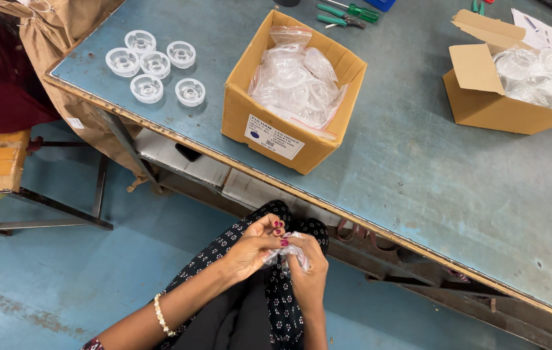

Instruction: The person repeatedly takes small transparent plastic parts from a cardboard box, removes them from individual plastic bags, and places them on the table. The process is repeated for multiple items throughout the clip.

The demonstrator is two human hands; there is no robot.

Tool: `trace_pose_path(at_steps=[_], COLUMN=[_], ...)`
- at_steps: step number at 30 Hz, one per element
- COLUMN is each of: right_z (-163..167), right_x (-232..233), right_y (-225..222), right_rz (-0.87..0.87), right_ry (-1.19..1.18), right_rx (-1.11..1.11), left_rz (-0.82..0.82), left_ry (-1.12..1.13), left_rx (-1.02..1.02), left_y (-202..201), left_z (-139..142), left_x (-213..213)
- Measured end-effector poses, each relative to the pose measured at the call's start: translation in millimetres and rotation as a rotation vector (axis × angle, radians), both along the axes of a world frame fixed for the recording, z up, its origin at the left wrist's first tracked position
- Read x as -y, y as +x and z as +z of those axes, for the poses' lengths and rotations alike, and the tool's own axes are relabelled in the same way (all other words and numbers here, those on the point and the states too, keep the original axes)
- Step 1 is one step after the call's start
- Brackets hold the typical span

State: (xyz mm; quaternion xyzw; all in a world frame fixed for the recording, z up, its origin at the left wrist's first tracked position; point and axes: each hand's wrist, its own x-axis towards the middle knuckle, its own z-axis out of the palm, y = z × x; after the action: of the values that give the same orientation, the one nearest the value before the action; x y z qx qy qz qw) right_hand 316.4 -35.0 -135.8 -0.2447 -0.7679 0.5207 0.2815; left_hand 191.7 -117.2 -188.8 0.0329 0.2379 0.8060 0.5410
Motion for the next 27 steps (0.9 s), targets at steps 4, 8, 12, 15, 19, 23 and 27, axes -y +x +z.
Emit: trace_pose_path(at_steps=[4,8,12,15,19,23,27], right_z=[-1,6,15,21,23,16,7], right_x=[-2,-2,0,-2,-6,-3,0], right_y=[3,1,-2,-1,4,7,5], right_rz=[-0.069,-0.106,-0.095,-0.142,-0.091,0.01,-0.033], right_ry=[0.092,0.139,0.223,0.114,0.247,0.283,0.277], right_rx=[-0.014,0.017,0.03,0.07,0.025,0.071,-0.014], left_rz=[0.025,-0.109,-0.15,-0.136,-0.118,-0.15,-0.299], left_ry=[-0.222,-0.504,-0.599,-0.57,-0.618,-0.367,-0.301], left_rx=[-0.482,-1.067,-1.148,-1.042,-0.993,-0.812,-0.599], left_y=[-2,-8,-15,-22,-27,-26,-22], left_z=[3,15,28,31,25,13,5], left_x=[5,18,22,18,14,9,11])
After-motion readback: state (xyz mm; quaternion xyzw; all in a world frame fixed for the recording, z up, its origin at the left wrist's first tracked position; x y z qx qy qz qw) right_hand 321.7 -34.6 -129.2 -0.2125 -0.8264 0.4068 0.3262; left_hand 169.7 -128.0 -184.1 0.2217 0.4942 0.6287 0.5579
